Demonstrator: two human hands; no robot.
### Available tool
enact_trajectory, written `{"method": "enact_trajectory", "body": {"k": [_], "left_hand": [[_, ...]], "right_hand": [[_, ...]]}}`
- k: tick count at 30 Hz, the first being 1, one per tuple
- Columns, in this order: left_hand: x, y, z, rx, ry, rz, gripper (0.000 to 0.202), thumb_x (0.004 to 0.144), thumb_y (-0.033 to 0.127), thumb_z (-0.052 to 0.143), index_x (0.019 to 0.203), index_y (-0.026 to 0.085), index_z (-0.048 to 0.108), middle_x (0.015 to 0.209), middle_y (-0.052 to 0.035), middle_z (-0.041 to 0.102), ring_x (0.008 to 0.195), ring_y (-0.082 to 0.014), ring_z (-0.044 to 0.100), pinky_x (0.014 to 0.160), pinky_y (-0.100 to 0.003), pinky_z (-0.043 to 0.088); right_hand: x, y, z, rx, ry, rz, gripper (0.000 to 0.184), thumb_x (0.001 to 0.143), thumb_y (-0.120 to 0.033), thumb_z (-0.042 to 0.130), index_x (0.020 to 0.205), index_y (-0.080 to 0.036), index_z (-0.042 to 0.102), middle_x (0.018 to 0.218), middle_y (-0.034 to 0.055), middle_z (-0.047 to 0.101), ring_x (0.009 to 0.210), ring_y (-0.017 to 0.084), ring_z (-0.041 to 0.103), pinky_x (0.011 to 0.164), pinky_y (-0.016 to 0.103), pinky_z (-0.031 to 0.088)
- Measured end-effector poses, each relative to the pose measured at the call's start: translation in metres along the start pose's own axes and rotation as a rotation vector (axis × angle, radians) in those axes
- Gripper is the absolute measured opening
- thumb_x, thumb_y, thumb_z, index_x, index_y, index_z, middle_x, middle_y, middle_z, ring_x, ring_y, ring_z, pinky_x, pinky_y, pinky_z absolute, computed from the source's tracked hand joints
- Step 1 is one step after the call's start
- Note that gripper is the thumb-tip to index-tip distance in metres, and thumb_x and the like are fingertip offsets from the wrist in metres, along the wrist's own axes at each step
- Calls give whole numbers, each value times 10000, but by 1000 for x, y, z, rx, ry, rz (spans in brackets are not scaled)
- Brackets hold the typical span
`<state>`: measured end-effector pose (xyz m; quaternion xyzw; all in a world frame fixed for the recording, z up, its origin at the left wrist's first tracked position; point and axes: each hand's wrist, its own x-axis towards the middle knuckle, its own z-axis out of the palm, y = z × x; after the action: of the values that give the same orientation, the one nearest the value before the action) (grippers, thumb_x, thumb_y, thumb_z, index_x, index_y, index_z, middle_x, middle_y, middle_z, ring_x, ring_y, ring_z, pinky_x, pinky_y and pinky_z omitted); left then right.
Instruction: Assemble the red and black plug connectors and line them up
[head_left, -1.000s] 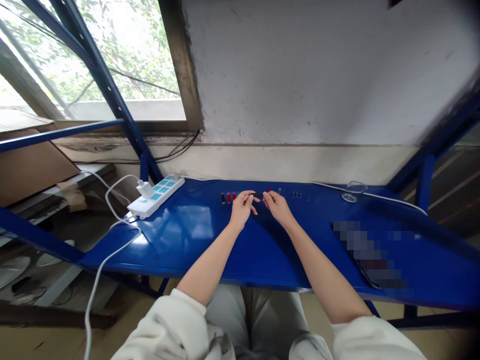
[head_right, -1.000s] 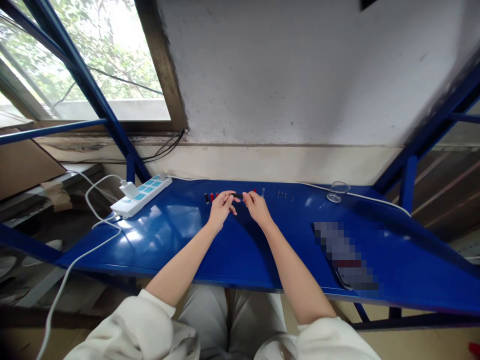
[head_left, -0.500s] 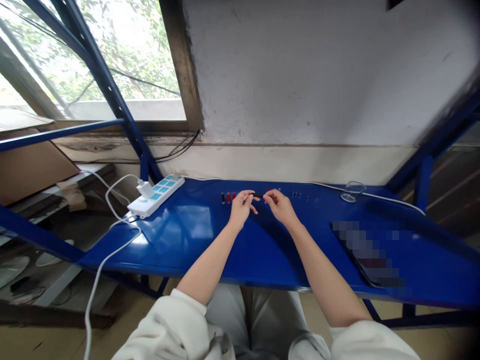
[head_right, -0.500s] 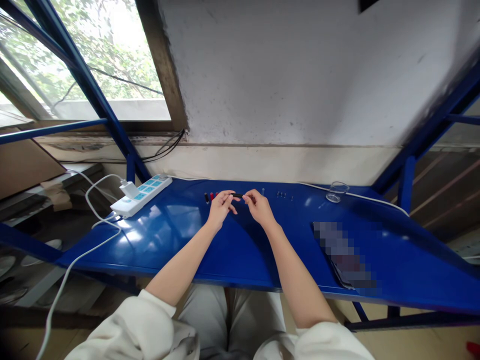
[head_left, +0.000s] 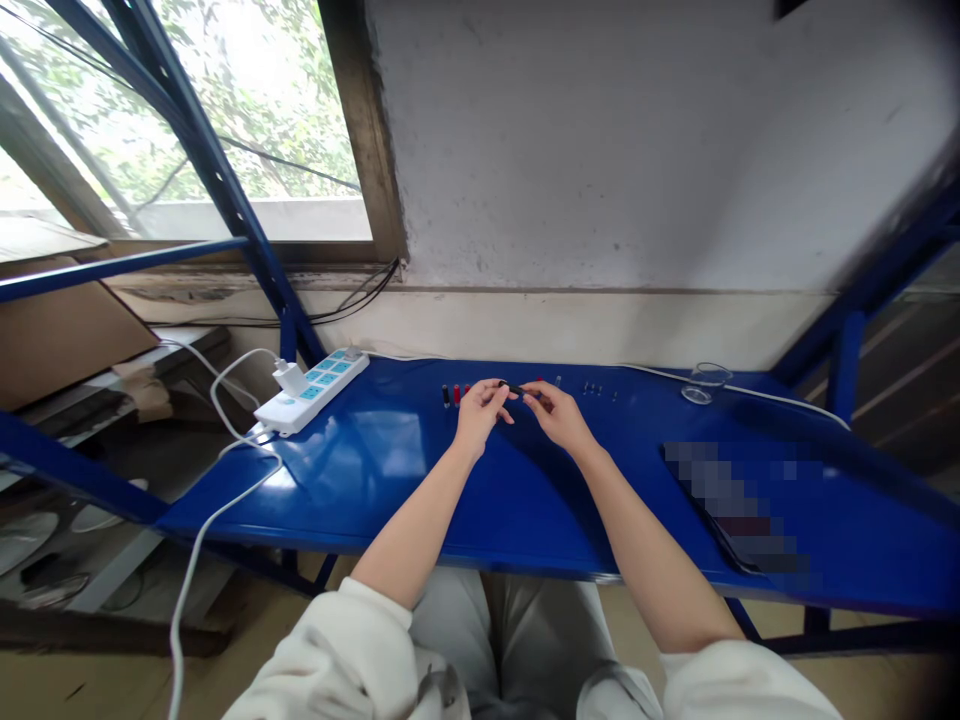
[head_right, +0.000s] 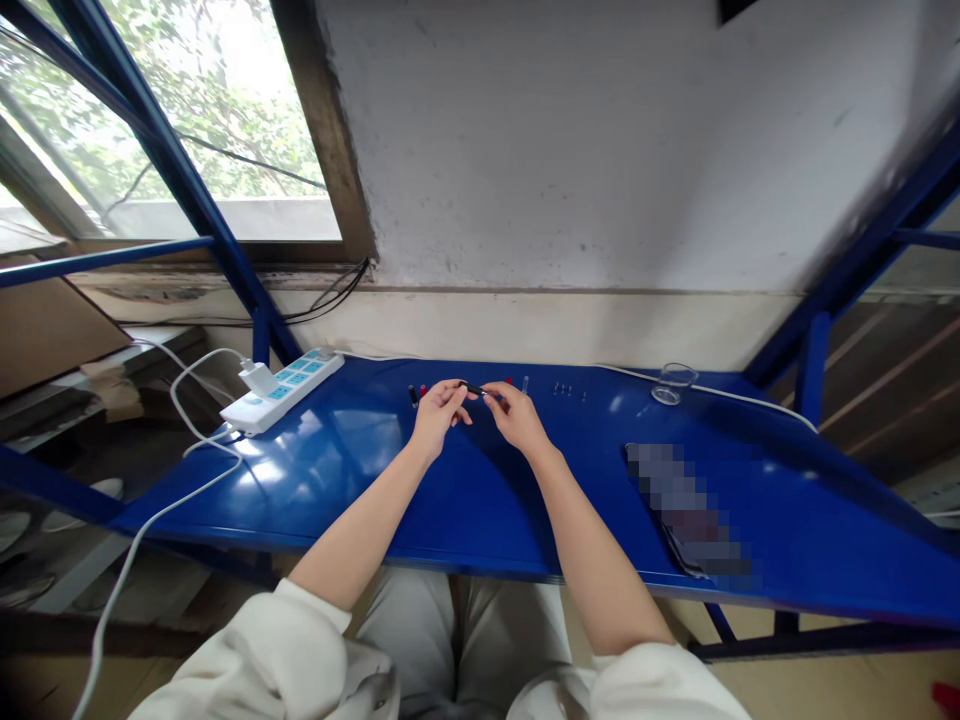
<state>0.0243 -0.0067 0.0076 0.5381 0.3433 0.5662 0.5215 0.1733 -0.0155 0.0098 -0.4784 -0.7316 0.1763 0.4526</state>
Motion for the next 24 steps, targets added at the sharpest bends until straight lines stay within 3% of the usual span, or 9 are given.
{"method": "enact_trajectory", "body": {"k": [5,14,20,24], "left_hand": [[1,-2,1,0,-47,-15,375,705,406,594,952,131,533,820,-62,648,426,-68,541,394,-181,349],[3,-10,-1,130,145,108,315,722,420,570,864,142,529,707,-11,604,401,-46,477,432,-195,390],[1,-10,-3,308,126,122,276,747,398,544,863,148,555,730,-16,600,490,-62,508,502,-198,416],[-2,-17,1,509,80,136,243,741,367,546,824,145,602,738,-28,600,570,-83,504,547,-207,410]], "right_hand": [[0,4,4,20,-16,6,298,833,-341,391,1018,-187,568,985,63,618,631,114,543,619,247,441],[1,18,3,-176,-105,30,200,780,-255,491,922,-173,606,898,55,598,687,115,542,686,254,429],[1,35,-17,-346,-172,312,136,729,-204,553,843,-162,615,753,37,604,669,121,545,614,222,392],[0,48,-24,-390,-102,469,119,720,-208,567,821,-161,607,746,43,631,677,135,568,593,218,380]]}}
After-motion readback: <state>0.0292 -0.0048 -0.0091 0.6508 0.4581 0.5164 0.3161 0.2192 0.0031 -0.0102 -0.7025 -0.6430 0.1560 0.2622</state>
